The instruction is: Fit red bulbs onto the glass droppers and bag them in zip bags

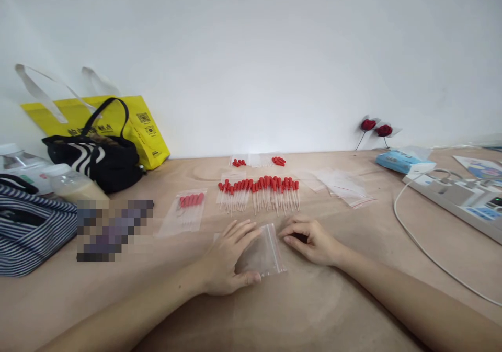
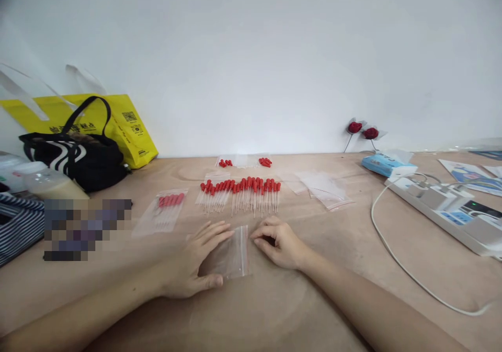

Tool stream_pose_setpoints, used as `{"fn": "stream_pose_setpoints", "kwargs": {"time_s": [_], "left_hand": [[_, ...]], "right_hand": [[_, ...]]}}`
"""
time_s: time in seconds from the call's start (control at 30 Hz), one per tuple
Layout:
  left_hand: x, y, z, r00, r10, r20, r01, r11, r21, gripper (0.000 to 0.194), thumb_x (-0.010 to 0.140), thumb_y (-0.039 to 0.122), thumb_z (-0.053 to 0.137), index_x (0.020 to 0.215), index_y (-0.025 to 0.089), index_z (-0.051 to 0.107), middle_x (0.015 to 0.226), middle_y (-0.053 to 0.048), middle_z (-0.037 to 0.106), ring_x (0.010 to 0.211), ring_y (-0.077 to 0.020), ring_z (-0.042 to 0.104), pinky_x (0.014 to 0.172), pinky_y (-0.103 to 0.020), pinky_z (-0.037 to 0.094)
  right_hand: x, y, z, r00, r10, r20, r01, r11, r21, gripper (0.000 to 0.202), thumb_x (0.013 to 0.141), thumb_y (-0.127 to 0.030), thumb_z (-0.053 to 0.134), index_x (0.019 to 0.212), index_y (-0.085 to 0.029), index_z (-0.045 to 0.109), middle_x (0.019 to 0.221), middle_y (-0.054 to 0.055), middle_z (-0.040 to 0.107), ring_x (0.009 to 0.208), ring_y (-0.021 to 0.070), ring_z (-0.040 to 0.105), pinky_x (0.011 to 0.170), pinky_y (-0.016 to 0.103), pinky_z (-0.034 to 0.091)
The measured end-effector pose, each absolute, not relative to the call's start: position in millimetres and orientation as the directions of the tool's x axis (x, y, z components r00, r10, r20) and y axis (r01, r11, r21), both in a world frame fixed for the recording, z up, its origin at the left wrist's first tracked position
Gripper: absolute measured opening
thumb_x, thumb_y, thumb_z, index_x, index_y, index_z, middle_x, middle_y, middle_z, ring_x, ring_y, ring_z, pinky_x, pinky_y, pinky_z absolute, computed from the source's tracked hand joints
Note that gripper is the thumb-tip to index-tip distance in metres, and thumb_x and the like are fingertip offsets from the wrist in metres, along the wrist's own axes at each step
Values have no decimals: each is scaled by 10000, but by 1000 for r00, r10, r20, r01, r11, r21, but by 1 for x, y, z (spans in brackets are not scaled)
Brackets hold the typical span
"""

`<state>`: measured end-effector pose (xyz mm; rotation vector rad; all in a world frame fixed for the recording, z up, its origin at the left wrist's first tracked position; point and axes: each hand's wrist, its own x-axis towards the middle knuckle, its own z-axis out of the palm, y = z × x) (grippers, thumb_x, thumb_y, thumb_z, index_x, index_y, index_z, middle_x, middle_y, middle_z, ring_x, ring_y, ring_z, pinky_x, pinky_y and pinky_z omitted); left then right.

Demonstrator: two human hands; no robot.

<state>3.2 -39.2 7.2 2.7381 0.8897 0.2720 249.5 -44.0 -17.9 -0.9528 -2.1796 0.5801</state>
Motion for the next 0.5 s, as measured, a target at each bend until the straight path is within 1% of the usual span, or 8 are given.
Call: {"fn": "stream_pose_setpoints", "kwargs": {"time_s": [0.03,0.1,0.2,0.27,0.37,0.5], "left_hand": [[2,-41,6,797,600,66,558,-774,299,691,760,538,485,1324,206,265,1372,-118,305,1261,-283,246,1025,-512,177],[1,-43,5,791,612,28,574,-756,314,649,792,518,448,1331,213,257,1383,-105,292,1268,-264,248,1031,-498,186],[5,-44,7,780,626,8,591,-741,319,646,794,530,434,1328,208,267,1388,-97,287,1271,-249,247,1041,-485,181],[7,-43,8,776,631,-5,599,-734,321,663,791,542,429,1331,197,260,1390,-98,284,1274,-244,244,1047,-478,172],[8,-43,7,771,637,2,600,-727,335,674,788,550,429,1331,192,254,1391,-98,283,1277,-244,238,1052,-474,165],[10,-41,5,775,632,11,589,-727,353,696,783,546,442,1337,186,223,1393,-102,276,1284,-240,221,1053,-470,166]], "right_hand": [[249,-44,-18,-532,742,407,455,656,-602,169,812,-181,483,884,-200,635,812,48,601,764,145,537,711,298,438],[249,-45,-17,-580,698,420,432,701,-568,181,813,-182,484,907,-208,637,827,48,596,779,146,529,727,307,434],[248,-46,-17,-611,654,446,394,739,-546,207,816,-196,489,978,-201,617,872,61,587,814,150,520,744,313,429],[248,-48,-15,-634,630,448,383,759,-527,212,823,-229,484,987,-187,612,898,74,582,838,158,515,762,326,421],[248,-51,-11,-701,579,416,371,795,-480,279,829,-346,468,978,-160,613,953,102,572,883,186,509,794,359,402],[248,-54,-6,-804,493,332,332,836,-437,485,808,-501,415,1080,-126,559,1041,132,558,974,227,491,851,401,368]]}}
